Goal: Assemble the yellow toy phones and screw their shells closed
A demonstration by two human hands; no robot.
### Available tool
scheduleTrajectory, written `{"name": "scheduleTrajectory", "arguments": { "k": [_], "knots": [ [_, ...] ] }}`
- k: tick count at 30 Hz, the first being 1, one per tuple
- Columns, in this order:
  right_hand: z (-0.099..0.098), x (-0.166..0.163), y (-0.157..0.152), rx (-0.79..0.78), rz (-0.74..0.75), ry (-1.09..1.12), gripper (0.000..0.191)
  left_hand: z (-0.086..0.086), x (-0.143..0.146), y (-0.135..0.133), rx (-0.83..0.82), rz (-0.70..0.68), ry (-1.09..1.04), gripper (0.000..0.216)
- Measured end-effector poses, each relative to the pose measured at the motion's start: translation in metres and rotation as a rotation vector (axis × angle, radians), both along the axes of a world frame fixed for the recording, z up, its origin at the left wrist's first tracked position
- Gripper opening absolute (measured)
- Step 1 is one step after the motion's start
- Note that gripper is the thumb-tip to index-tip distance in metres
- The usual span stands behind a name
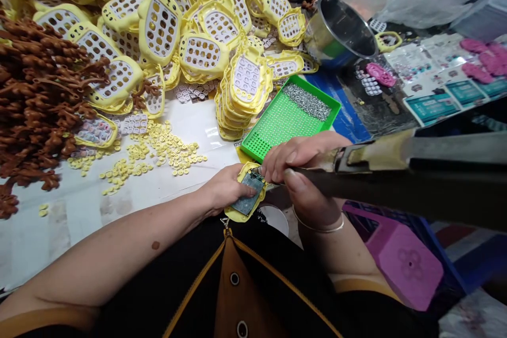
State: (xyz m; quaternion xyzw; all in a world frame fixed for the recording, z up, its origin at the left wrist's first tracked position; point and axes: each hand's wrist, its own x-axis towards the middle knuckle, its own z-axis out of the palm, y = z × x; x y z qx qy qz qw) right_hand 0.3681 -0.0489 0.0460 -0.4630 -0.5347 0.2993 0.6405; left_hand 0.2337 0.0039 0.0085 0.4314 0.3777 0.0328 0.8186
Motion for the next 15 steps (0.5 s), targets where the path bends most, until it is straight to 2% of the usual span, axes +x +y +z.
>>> {"name": "scheduleTrajectory", "arguments": {
  "k": [4, 7, 11, 13, 15],
  "knots": [
    [0.005, 0.001, 0.001, 0.122, 0.111, 0.04, 0.02, 0.0, 0.001, 0.0, -0.015, -0.006, 0.024, 0.031],
    [0.02, 0.002, -0.006, 0.148, 0.139, 0.089, 0.014, 0.0, 0.001, 0.001, -0.035, -0.001, 0.03, 0.033],
    [0.038, 0.011, -0.014, 0.214, -0.011, 0.101, 0.006, -0.001, 0.001, 0.002, -0.123, 0.016, 0.06, 0.038],
    [0.035, 0.02, -0.012, 0.255, -0.134, 0.052, 0.009, -0.001, 0.0, 0.002, -0.139, 0.021, 0.09, 0.038],
    [0.024, 0.032, -0.007, 0.288, -0.236, 0.025, 0.011, 0.0, -0.001, 0.002, -0.146, 0.028, 0.106, 0.037]
  ]
}}
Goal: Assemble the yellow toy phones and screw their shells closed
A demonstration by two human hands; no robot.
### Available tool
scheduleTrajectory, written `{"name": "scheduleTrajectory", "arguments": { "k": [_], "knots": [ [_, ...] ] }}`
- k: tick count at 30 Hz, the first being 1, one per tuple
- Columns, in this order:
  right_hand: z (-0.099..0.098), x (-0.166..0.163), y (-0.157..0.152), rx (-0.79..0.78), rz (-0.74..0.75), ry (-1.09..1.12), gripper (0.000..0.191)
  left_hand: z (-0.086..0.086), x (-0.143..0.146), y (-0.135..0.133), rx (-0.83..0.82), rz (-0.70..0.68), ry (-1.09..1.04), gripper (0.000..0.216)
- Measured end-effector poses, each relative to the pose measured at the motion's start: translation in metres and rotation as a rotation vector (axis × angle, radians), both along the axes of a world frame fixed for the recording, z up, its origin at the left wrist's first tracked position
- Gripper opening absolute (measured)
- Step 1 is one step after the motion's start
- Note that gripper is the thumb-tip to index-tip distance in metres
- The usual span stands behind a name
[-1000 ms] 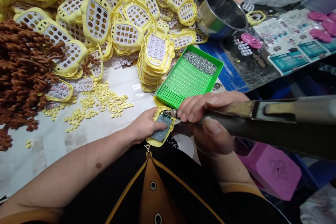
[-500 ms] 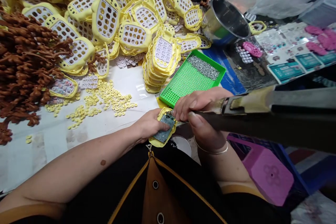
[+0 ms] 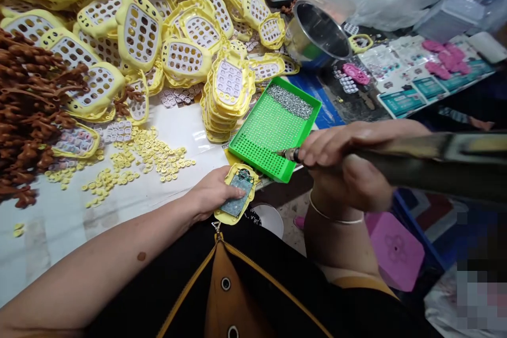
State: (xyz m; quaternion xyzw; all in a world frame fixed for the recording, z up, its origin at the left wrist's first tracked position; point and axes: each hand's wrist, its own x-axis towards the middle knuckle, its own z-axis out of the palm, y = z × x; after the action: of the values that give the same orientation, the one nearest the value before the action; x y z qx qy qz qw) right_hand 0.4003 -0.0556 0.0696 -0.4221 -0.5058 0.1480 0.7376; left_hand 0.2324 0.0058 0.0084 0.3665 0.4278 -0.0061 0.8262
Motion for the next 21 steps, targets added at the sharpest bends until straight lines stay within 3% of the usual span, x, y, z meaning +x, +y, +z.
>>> {"name": "scheduleTrajectory", "arguments": {
  "k": [7, 12, 21],
  "knots": [
    [-0.041, 0.025, 0.012, 0.033, -0.073, -0.006, 0.017, 0.003, -0.001, 0.001, 0.031, 0.006, -0.01, 0.038],
    [-0.048, 0.03, 0.01, 0.018, -0.031, 0.032, 0.018, 0.005, 0.001, 0.001, 0.019, 0.007, 0.001, 0.038],
    [-0.056, 0.032, 0.012, -0.082, -0.113, 0.013, 0.016, 0.001, -0.002, 0.001, 0.009, 0.004, -0.008, 0.043]
  ]
}}
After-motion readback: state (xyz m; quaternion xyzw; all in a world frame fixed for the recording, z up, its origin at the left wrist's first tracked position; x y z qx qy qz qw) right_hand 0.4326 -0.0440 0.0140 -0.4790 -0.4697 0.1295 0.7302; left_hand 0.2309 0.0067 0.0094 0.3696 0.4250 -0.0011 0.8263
